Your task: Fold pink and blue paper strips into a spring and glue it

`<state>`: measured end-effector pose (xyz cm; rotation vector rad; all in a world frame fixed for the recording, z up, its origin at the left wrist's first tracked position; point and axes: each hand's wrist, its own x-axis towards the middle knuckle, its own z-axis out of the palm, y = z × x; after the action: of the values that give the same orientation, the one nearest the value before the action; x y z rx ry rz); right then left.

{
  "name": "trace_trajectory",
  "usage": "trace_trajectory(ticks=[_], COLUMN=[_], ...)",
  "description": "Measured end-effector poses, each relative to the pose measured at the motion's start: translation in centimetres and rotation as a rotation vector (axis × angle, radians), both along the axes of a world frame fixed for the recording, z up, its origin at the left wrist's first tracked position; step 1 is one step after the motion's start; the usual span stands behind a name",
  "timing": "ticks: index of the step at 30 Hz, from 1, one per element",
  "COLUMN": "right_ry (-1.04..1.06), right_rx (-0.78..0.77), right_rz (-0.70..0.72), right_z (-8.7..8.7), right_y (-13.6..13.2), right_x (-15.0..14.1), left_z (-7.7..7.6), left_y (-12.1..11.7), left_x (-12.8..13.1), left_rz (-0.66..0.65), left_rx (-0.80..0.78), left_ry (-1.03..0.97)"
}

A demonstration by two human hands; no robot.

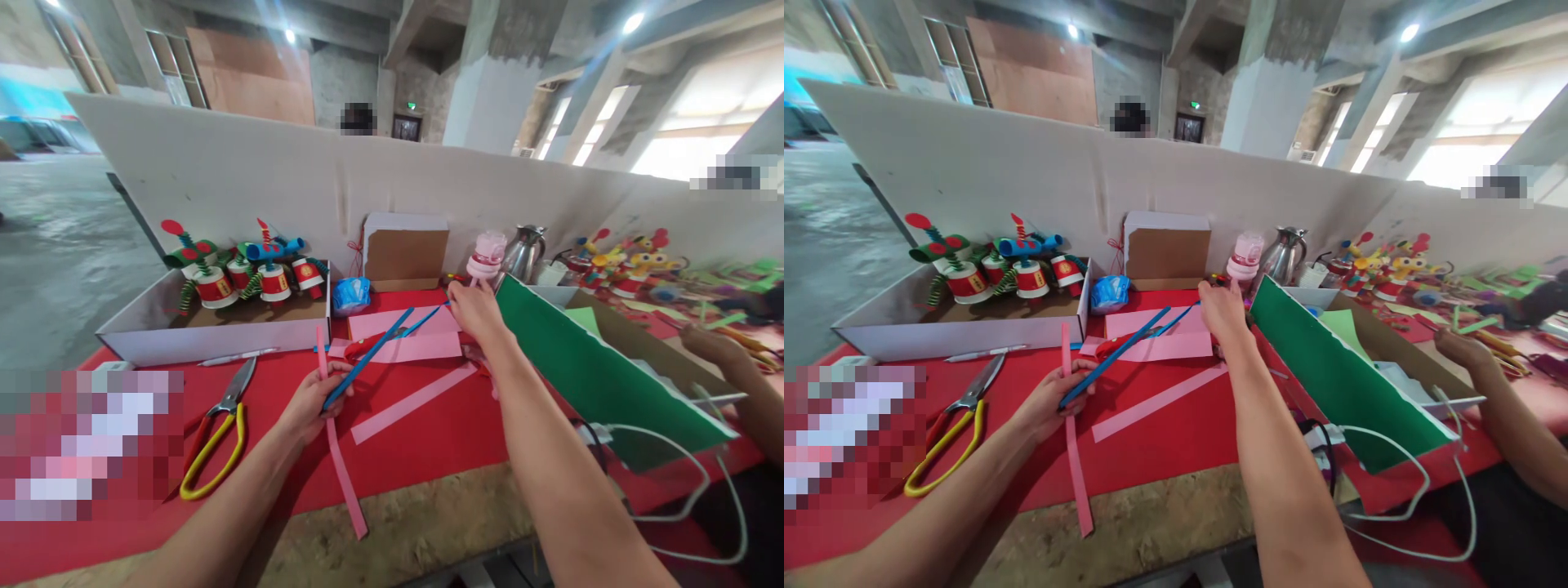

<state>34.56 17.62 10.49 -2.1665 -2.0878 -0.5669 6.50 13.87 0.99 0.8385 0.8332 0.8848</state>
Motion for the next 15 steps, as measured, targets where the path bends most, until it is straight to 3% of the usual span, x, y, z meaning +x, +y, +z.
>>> trace_trajectory(ticks=[3, 5, 7, 9, 11, 13, 15], right_ry=[0.146, 0.309, 0.506, 0.796, 1.210, 1.589, 1.793], right_rx=[0.250, 0.444, 0.602, 0.647, 0.542, 0.291, 0.050], right_rz=[-0.075, -0.105, -0.091, -0.035, 0.004, 0.005, 0.021], right_z=[2.6, 3.4, 3.1, 1.7, -0.7, -3.3, -5.5], right_y=[-1.6, -2.8, -3.7, -4.1, -4.1, -3.8, -3.6], right_x=[0.9, 1.1, 0.7, -0.7, -2.9, -5.5, -7.8], left_z=[0.1, 0.2, 0.2, 0.3, 0.3, 0.5, 0.7], left_y=[0.0, -0.1, -0.1, -0.1, -0.1, -0.1, -0.1], left_x=[0.0, 0.1, 0.1, 0.1, 0.1, 0.1, 0.1], left_rz=[0.016, 0.022, 0.018, 0.015, 0.012, 0.005, 0.017], left_rx=[0.004, 0.013, 0.018, 0.026, 0.032, 0.030, 0.034], left_ry=[0.011, 0.027, 0.039, 0.041, 0.034, 0.050, 0.101])
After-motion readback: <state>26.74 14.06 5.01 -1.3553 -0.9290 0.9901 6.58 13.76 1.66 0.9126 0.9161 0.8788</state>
